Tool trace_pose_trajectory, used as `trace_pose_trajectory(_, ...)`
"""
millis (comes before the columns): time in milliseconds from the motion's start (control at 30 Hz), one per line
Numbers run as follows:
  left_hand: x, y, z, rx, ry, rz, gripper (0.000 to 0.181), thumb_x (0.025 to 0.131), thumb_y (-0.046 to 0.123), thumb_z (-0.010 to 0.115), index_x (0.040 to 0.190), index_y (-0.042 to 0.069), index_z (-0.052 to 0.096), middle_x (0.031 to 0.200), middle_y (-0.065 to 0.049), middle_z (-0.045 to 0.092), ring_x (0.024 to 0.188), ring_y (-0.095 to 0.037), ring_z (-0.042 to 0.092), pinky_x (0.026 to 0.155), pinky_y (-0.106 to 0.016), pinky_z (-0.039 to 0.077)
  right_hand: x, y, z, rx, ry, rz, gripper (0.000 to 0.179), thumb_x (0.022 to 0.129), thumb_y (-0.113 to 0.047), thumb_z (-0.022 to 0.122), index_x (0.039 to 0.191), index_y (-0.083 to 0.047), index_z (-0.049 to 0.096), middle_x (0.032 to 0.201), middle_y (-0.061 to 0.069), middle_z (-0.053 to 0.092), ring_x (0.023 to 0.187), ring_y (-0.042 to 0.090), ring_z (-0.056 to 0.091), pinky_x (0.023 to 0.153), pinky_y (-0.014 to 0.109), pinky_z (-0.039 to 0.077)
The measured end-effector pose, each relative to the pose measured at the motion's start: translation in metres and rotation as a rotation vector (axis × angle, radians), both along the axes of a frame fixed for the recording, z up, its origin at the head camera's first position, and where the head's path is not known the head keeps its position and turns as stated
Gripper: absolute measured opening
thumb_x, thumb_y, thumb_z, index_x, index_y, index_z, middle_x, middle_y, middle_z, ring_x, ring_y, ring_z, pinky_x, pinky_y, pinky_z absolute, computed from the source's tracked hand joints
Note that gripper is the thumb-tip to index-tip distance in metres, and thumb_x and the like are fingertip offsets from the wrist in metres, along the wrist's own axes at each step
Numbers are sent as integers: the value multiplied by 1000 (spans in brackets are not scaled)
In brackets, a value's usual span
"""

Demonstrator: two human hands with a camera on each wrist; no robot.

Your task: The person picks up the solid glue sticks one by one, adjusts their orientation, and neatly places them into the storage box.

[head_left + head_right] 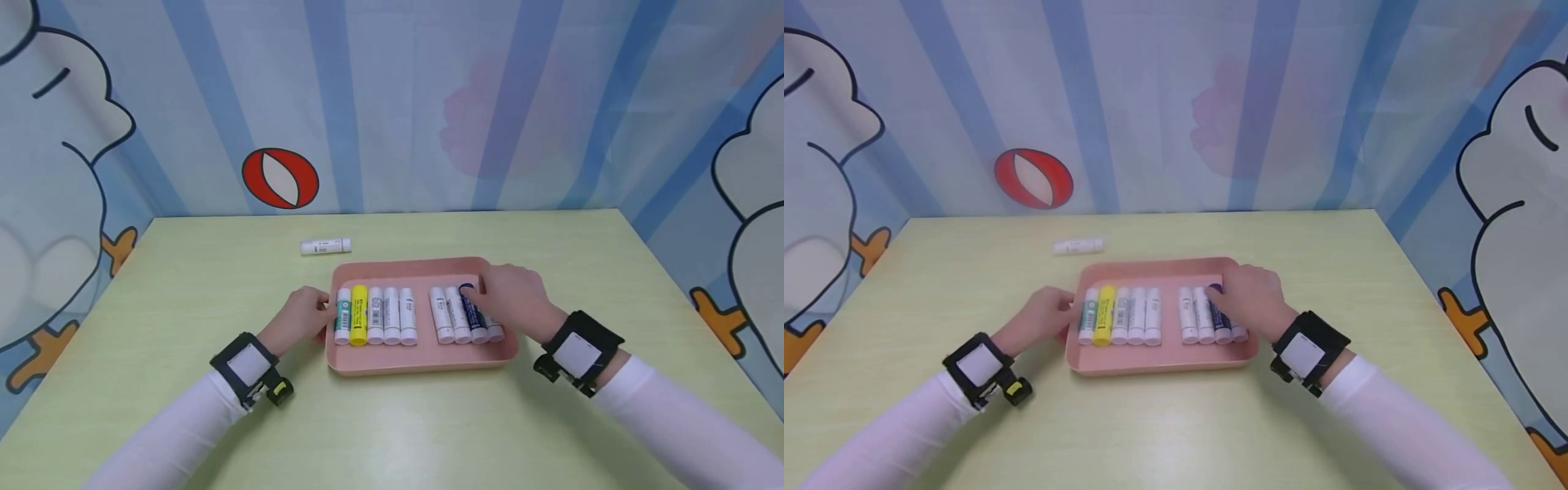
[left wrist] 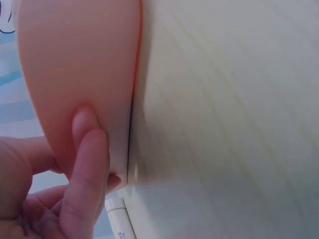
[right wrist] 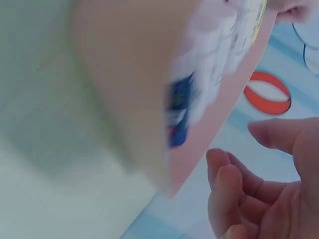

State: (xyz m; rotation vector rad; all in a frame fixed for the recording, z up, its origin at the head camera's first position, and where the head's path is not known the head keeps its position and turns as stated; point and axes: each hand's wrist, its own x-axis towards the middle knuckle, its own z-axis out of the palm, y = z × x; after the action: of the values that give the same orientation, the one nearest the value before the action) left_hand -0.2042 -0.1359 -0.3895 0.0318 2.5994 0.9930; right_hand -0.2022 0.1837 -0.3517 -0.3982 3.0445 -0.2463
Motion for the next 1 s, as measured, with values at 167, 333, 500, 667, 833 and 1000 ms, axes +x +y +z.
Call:
trace_pose_trajectory(167,0,-1,1,5,-3,1,21,89,16,52,102,2,61,75,-7,59,60,-19,57,55,-27,46,-2,23,-5,-55,-7,-75,38,90,-43,47,95,-5,49,59,3,45,51,17,44,45,31,33)
trace_pose_trajectory(333,0,0,1,6,1,-2,21,89,16,52,102,3,61,75,-6,59,60,-18,57,54,-27,46,0,37,-16,-126,-89,-107,50,92,-40,43,117,3,44,71,6,53,58,17,49,47,31,38)
trace_pose_trajectory(500,0,0,1,4,-2,2,20,89,16,52,101,3,61,75,-6,60,60,-18,57,54,-27,46,0,42,-24,-247,-244,-111,48,96,-34,36,124,5,40,77,8,56,62,17,51,53,31,42)
trace_pose_trajectory(667,-1,1,1,8,-4,5,20,89,17,53,100,4,61,74,-6,59,60,-19,57,53,-27,45,-1,45,-31,-389,-348,-85,42,98,-31,33,122,3,39,80,9,53,59,19,50,52,33,44)
trace_pose_trajectory(833,-1,1,0,7,6,-5,19,88,17,53,99,5,62,75,-6,59,60,-19,56,54,-27,45,-4,51,-36,-477,-412,-52,39,99,-27,32,124,3,35,92,14,56,62,19,55,53,33,48)
trace_pose_trajectory(1000,-7,-8,4,-77,10,-108,23,88,24,56,101,7,63,74,-3,60,64,-18,56,57,-27,43,-5,50,-39,-461,-391,-28,36,98,-22,33,123,4,35,92,14,56,62,18,54,54,33,47)
